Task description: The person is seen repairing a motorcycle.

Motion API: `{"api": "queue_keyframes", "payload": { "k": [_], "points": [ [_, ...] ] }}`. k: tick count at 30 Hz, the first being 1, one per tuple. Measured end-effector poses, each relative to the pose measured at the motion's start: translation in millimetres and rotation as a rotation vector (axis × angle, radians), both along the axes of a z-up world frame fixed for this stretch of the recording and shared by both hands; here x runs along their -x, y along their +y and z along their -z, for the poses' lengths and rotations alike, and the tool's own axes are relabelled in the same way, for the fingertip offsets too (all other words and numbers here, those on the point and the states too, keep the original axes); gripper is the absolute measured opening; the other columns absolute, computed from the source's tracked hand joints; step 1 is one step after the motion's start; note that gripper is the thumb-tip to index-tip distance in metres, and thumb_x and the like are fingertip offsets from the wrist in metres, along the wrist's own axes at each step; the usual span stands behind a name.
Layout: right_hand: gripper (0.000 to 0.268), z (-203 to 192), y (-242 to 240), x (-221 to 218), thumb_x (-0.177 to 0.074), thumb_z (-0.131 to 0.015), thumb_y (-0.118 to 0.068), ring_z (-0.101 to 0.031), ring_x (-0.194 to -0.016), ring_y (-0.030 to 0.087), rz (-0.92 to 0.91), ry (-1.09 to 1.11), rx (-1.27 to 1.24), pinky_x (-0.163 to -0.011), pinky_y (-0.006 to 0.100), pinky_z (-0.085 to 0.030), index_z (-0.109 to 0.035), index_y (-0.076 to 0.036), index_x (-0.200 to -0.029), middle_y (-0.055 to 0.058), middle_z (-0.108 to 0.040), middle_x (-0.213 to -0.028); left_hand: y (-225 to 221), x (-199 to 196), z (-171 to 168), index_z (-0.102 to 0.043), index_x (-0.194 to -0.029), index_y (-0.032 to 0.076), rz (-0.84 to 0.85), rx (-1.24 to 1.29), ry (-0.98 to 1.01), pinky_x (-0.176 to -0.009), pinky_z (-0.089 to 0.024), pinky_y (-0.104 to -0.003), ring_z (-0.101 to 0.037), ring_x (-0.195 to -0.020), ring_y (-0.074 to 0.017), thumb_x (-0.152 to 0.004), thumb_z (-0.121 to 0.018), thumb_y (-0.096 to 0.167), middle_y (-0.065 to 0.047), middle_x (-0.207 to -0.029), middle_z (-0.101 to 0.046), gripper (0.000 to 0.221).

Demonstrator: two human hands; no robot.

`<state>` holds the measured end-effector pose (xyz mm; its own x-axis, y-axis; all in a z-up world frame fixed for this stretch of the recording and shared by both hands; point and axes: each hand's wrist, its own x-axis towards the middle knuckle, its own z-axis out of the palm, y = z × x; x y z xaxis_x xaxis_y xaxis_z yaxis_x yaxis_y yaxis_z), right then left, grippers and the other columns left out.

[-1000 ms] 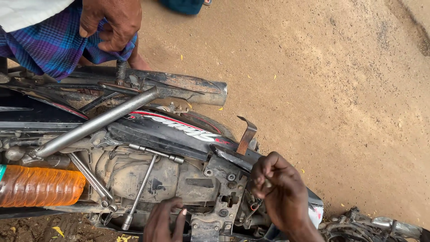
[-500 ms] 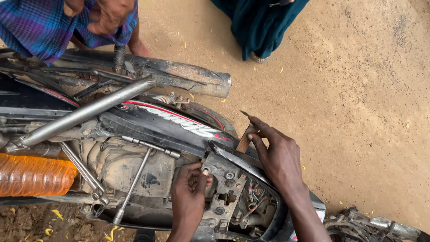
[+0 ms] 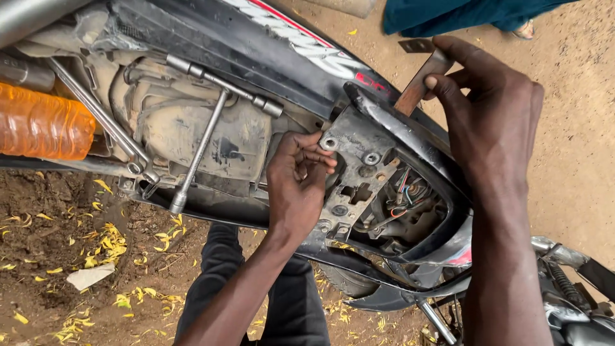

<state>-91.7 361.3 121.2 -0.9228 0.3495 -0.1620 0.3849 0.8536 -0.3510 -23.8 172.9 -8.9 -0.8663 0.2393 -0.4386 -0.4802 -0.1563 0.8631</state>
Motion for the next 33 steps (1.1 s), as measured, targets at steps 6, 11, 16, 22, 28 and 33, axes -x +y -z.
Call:
{"api": "queue_keyframes", "payload": {
  "k": [6, 11, 16, 22, 28, 33],
  "points": [
    [0.033, 23, 26, -26, -0.103, -0.076, 0.003, -0.076, -0.103, 0.015, -0.293, 0.155, 0.008, -0.085, 0.026, -0.059, -0.069, -0.001, -0.135, 0.013, -0.077, -0.109, -3, -3, 5, -0.055, -0.124, 0.0, 0.026, -0.022, 0.05, -0.083, -0.062, -0.026, -0.07, -0.094, -0.0122, -0.091, -0.054, -0.021, -0.009, -0.105, -0.064, 0.039],
    [0.035, 10, 10, -14, -0.1, -0.078, 0.0, -0.075, -0.091, 0.014, -0.174, 0.051, 0.016, -0.075, 0.027, -0.054, -0.07, -0.005, -0.134, 0.011, -0.077, -0.099, -5, -3, 4, -0.055, -0.124, 0.001, 0.041, -0.02, 0.068, -0.083, -0.063, -0.025, -0.07, -0.096, -0.0118, -0.092, -0.054, -0.02, -0.008, -0.107, -0.063, 0.039],
    [0.038, 6, 8, -3, -0.094, -0.081, -0.005, -0.071, -0.08, 0.015, -0.097, -0.016, 0.009, -0.067, 0.028, -0.049, -0.07, -0.009, -0.13, 0.009, -0.076, -0.094, -3, -1, 7, -0.055, -0.124, 0.0, 0.039, -0.022, 0.089, -0.083, -0.064, -0.026, -0.07, -0.095, -0.0125, -0.092, -0.054, -0.021, -0.009, -0.107, -0.063, 0.039],
    [0.04, 10, 12, -9, -0.095, -0.077, -0.002, -0.072, -0.088, 0.014, -0.146, 0.012, 0.09, -0.072, 0.029, -0.054, -0.07, -0.011, -0.133, 0.01, -0.076, -0.1, -5, -1, 8, -0.055, -0.124, 0.0, 0.052, -0.044, 0.059, -0.085, -0.066, -0.026, -0.072, -0.098, -0.0134, -0.092, -0.051, -0.022, -0.009, -0.107, -0.062, 0.039],
    [0.042, 10, 11, -12, -0.092, -0.075, 0.01, -0.073, -0.093, 0.018, -0.325, 0.059, 0.046, -0.077, 0.031, -0.055, -0.071, -0.001, -0.133, 0.015, -0.076, -0.098, -5, -4, 10, -0.054, -0.126, -0.001, 0.042, -0.057, 0.087, -0.085, -0.064, -0.025, -0.07, -0.098, -0.0131, -0.093, -0.052, -0.022, -0.008, -0.108, -0.06, 0.04],
    [0.045, 10, 10, -17, -0.094, -0.072, 0.012, -0.073, -0.096, 0.018, -0.353, 0.028, 0.086, -0.081, 0.033, -0.055, -0.07, 0.0, -0.137, 0.015, -0.076, -0.101, -5, -7, 14, -0.055, -0.127, 0.0, 0.03, -0.075, 0.115, -0.086, -0.064, -0.025, -0.07, -0.098, -0.0119, -0.093, -0.05, -0.023, -0.006, -0.109, -0.059, 0.041]
  ]
}}
